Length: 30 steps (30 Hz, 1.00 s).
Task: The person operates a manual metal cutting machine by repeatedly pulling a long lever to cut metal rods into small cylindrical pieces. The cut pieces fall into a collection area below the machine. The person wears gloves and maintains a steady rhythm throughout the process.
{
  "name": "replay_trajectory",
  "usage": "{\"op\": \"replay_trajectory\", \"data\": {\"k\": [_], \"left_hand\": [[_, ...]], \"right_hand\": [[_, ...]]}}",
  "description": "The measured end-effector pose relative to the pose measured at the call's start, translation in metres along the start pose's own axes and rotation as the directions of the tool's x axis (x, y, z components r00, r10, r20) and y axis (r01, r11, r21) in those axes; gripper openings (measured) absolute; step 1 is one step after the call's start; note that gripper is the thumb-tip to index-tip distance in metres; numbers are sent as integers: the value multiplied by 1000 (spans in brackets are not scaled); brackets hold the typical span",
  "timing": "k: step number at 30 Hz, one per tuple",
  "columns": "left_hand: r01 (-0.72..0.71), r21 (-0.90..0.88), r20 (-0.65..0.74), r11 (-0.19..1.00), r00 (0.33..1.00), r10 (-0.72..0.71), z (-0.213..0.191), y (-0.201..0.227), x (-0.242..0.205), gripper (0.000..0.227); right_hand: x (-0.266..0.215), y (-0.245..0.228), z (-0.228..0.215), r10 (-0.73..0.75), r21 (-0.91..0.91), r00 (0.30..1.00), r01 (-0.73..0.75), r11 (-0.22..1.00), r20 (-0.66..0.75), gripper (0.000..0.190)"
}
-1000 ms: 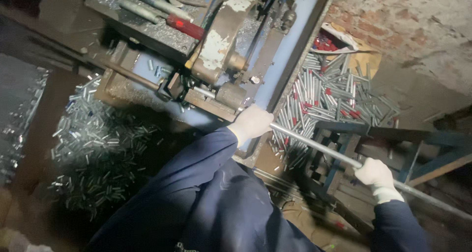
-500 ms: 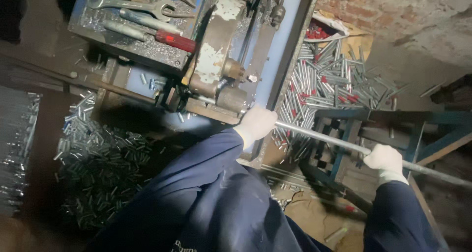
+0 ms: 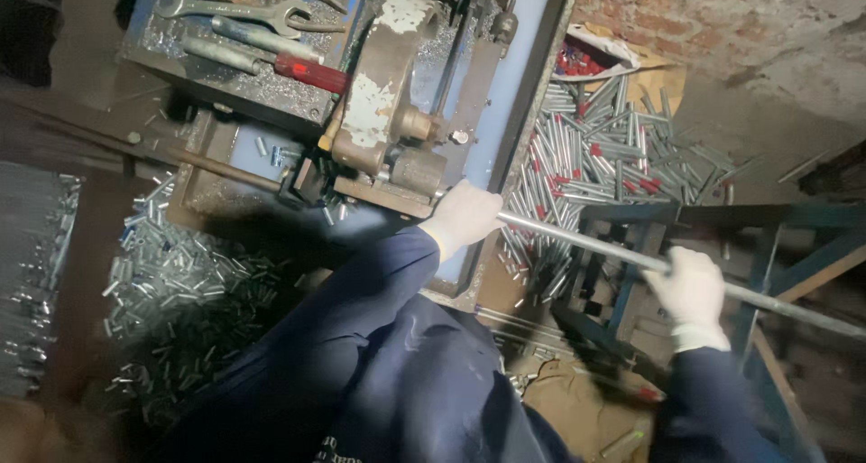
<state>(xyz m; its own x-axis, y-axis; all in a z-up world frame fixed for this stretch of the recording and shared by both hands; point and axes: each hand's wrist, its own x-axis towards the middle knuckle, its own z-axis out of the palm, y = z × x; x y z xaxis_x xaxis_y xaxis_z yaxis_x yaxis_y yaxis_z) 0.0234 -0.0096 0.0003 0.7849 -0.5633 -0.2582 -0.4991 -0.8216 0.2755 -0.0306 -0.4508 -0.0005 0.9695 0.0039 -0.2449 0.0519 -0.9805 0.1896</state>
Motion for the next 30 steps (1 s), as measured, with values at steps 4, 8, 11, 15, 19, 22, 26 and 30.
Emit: {"op": "replay_trajectory", "data": {"k": [4,8,11,15,19,22,26,30], "left_hand": [[23,-87,-213,996,976,-41,26,2,-11,27],[8,-90,-187,996,982,-25,27,5,-18,32],[5,-109,-164,994,986,-23,27,3,-25,33],[-19,-112,-163,993,987,0,30,3,-27,30],[-22,-138,-186,990,983,-4,27,4,-24,31],[-2,-68,-208,998,978,-13,26,7,-22,27],[2,-139,-115,990,993,-18,15,9,-22,25],[24,-166,-95,986,995,-40,5,7,-12,24]], "right_hand": [[-10,-33,17,-153,-128,958,125,984,-244,42],[-17,-40,8,-51,-150,989,30,988,-137,25],[2,-30,13,-20,-57,992,27,998,121,31],[39,-25,0,-89,95,782,39,995,617,45],[48,-26,-6,-114,92,731,70,993,673,46],[41,-36,-26,-60,22,761,61,998,646,45],[43,-34,-26,-6,-7,775,12,1000,632,52],[65,-11,7,7,-21,778,7,1000,628,55]]}}
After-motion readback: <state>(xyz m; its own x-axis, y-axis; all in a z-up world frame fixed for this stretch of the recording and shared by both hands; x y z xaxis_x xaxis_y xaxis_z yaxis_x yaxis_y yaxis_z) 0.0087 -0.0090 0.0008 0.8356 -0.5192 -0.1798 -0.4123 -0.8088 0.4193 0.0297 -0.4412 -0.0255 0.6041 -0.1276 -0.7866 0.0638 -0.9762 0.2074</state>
